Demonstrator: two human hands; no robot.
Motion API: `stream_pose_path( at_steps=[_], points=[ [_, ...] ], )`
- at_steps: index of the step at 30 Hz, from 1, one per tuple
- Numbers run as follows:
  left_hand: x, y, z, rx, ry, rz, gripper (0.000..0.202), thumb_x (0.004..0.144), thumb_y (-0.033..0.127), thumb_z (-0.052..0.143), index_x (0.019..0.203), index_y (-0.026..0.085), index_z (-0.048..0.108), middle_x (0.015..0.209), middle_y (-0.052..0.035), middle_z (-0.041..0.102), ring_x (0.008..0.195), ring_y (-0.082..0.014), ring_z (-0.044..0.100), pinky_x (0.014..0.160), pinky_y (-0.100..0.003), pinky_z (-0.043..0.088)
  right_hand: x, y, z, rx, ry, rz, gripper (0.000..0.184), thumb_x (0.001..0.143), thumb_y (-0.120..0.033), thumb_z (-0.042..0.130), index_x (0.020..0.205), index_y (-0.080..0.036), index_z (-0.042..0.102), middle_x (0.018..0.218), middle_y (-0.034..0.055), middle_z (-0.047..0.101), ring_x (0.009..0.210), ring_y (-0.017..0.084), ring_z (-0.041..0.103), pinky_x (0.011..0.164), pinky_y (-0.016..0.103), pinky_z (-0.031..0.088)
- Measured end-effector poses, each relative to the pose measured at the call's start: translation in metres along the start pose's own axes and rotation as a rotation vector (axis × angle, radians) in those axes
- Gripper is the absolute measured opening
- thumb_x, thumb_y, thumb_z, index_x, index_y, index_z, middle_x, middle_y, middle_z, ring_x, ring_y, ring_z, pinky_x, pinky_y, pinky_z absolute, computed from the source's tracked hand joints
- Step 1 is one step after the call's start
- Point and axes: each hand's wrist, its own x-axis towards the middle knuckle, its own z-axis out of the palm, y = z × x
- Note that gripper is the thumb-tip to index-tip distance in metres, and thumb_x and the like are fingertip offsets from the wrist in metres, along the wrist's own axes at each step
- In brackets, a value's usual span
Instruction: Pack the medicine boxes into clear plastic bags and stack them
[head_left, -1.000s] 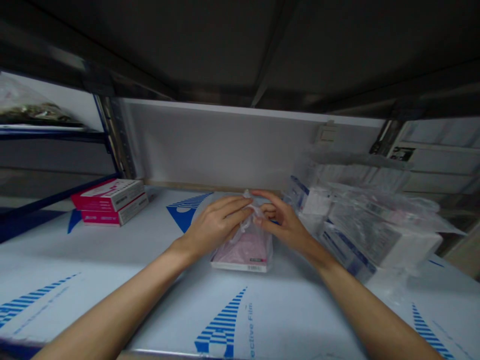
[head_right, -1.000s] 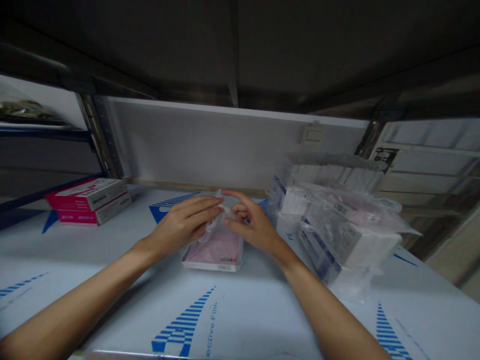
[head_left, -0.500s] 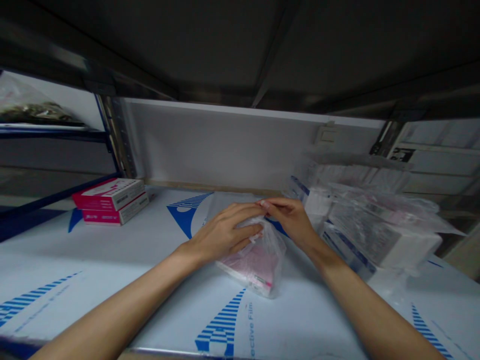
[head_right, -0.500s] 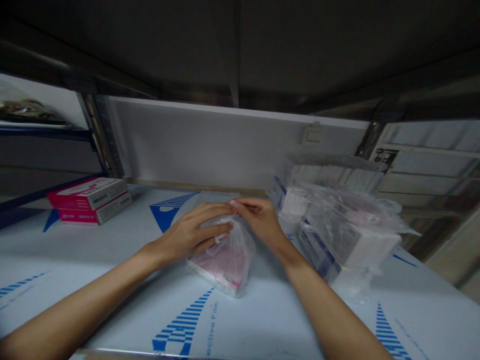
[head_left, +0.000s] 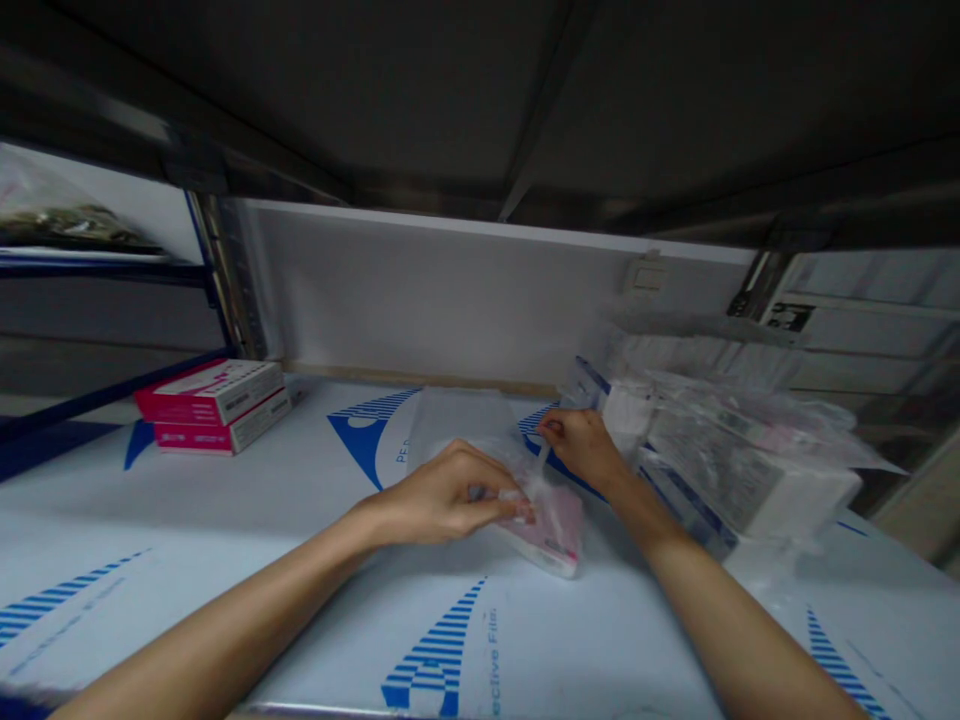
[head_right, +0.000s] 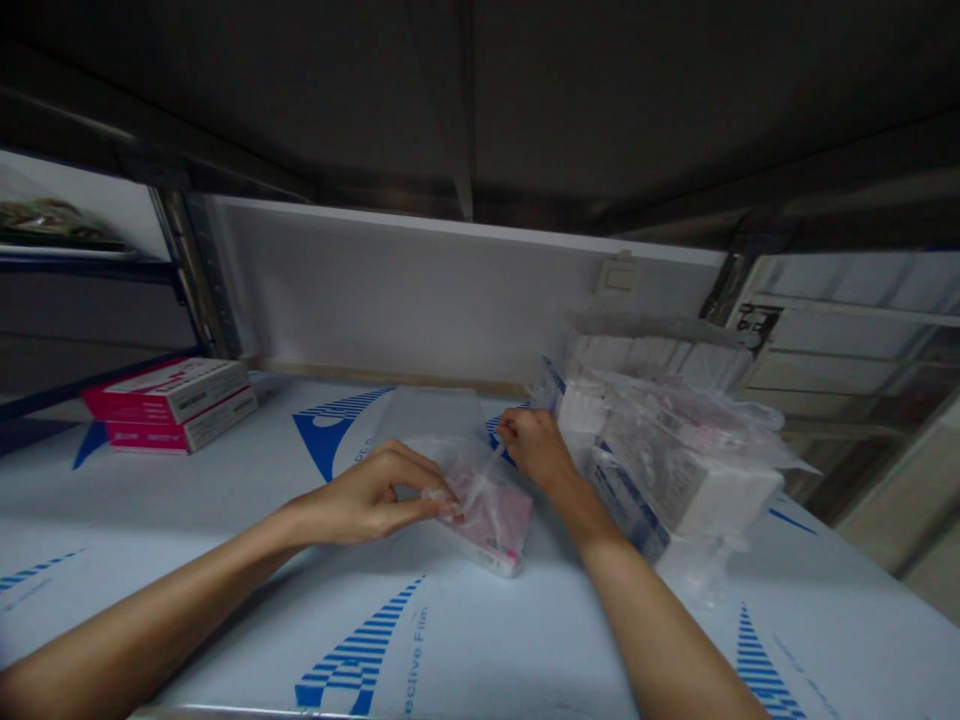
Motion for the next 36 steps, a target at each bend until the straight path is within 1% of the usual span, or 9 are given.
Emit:
stream_pose_path(
  at_steps=[2, 5, 9, 11, 14, 21, 27, 33, 36],
  points=[
    [0.002, -0.004, 0.002, -0.058, -0.019, -0.061, 0.030, 0.099, 0.032, 0.055, 0.087, 0.017, 0.078, 0.081, -0.0050, 0.077, 0.072, -0.0154, 0.066, 0.068, -0.027, 0.046, -0.001, 0.000, 0.004, -0.015, 0.006, 0.009, 0.017, 0.087, -0.015, 0.058, 0.086, -0.016, 0.076, 0.087, 0.0112, 0.077, 0.084, 0.023, 0.069, 0.082, 0.032, 0.047],
    [0.007, -0.014, 0.009, -0.107, 0.055, -0.114, 0.034, 0.100, 0.033, 0.051, 0.081, 0.016, 0.073, 0.075, -0.0027, 0.071, 0.069, -0.0139, 0.060, 0.065, -0.025, 0.041, -0.002, -0.007, 0.007, -0.006, 0.006, 0.020, 0.022, 0.093, -0.018, 0.052, 0.092, -0.016, 0.074, 0.086, 0.0106, 0.076, 0.082, 0.023, 0.069, 0.080, 0.031, 0.046],
    [0.010, -0.027, 0.022, -0.007, 0.146, -0.092, 0.039, 0.101, 0.037, 0.047, 0.071, 0.017, 0.059, 0.063, 0.0027, 0.052, 0.062, -0.0118, 0.047, 0.061, -0.025, 0.034, -0.006, -0.031, 0.011, 0.147, 0.026, 0.035, 0.030, 0.100, -0.024, 0.041, 0.091, -0.018, 0.068, 0.081, 0.0056, 0.073, 0.077, 0.019, 0.067, 0.073, 0.027, 0.043],
    [0.009, -0.031, 0.027, 0.012, 0.124, -0.078, 0.039, 0.103, 0.037, 0.043, 0.071, 0.018, 0.056, 0.063, 0.0034, 0.048, 0.060, -0.0117, 0.044, 0.059, -0.025, 0.032, -0.010, -0.044, 0.015, 0.158, -0.008, 0.008, 0.025, 0.098, -0.030, 0.047, 0.084, -0.019, 0.065, 0.075, 0.0034, 0.069, 0.072, 0.018, 0.064, 0.068, 0.026, 0.040],
    [0.009, -0.034, 0.034, 0.011, 0.066, -0.051, 0.040, 0.105, 0.036, 0.039, 0.075, 0.018, 0.058, 0.070, -0.0005, 0.057, 0.066, -0.0138, 0.051, 0.064, -0.027, 0.037, -0.018, -0.054, 0.023, 0.068, -0.088, -0.073, 0.021, 0.093, -0.030, 0.057, 0.075, -0.019, 0.061, 0.072, 0.0025, 0.066, 0.067, 0.016, 0.059, 0.064, 0.026, 0.035],
    [0.009, -0.031, 0.036, 0.020, -0.005, -0.025, 0.042, 0.104, 0.035, 0.036, 0.078, 0.019, 0.064, 0.073, -0.0044, 0.061, 0.070, -0.0165, 0.053, 0.067, -0.031, 0.040, -0.022, -0.047, 0.037, -0.085, -0.280, -0.104, 0.029, 0.092, -0.024, 0.057, 0.065, -0.018, 0.064, 0.067, 0.0044, 0.068, 0.062, 0.017, 0.056, 0.060, 0.030, 0.027],
    [0.007, -0.028, 0.030, -0.074, -0.084, -0.040, 0.045, 0.103, 0.041, 0.037, 0.073, 0.019, 0.062, 0.065, -0.0013, 0.053, 0.060, -0.0143, 0.045, 0.059, -0.029, 0.035, -0.026, -0.057, 0.033, -0.110, -0.322, -0.125, 0.024, 0.094, -0.024, 0.055, 0.077, -0.018, 0.071, 0.083, 0.0084, 0.075, 0.079, 0.020, 0.066, 0.065, 0.029, 0.033],
    [0.005, -0.042, 0.022, -0.366, 0.009, -0.213, 0.055, 0.094, 0.064, 0.047, 0.063, 0.019, 0.054, 0.059, 0.0025, 0.047, 0.056, -0.0123, 0.043, 0.056, -0.026, 0.037, -0.016, -0.045, 0.022, -0.116, -0.287, -0.014, 0.043, 0.099, -0.037, 0.050, 0.064, -0.018, 0.066, 0.066, 0.0067, 0.069, 0.067, 0.019, 0.064, 0.061, 0.028, 0.035],
    [0.007, -0.047, 0.014, -0.426, 0.063, -0.231, 0.058, 0.088, 0.070, 0.053, 0.064, 0.018, 0.058, 0.060, 0.0015, 0.052, 0.060, -0.0135, 0.049, 0.061, -0.026, 0.040, -0.017, -0.030, 0.003, -0.038, -0.258, 0.006, 0.037, 0.099, -0.040, 0.051, 0.078, -0.016, 0.069, 0.076, 0.0061, 0.071, 0.072, 0.019, 0.065, 0.066, 0.028, 0.043]
  ],
)
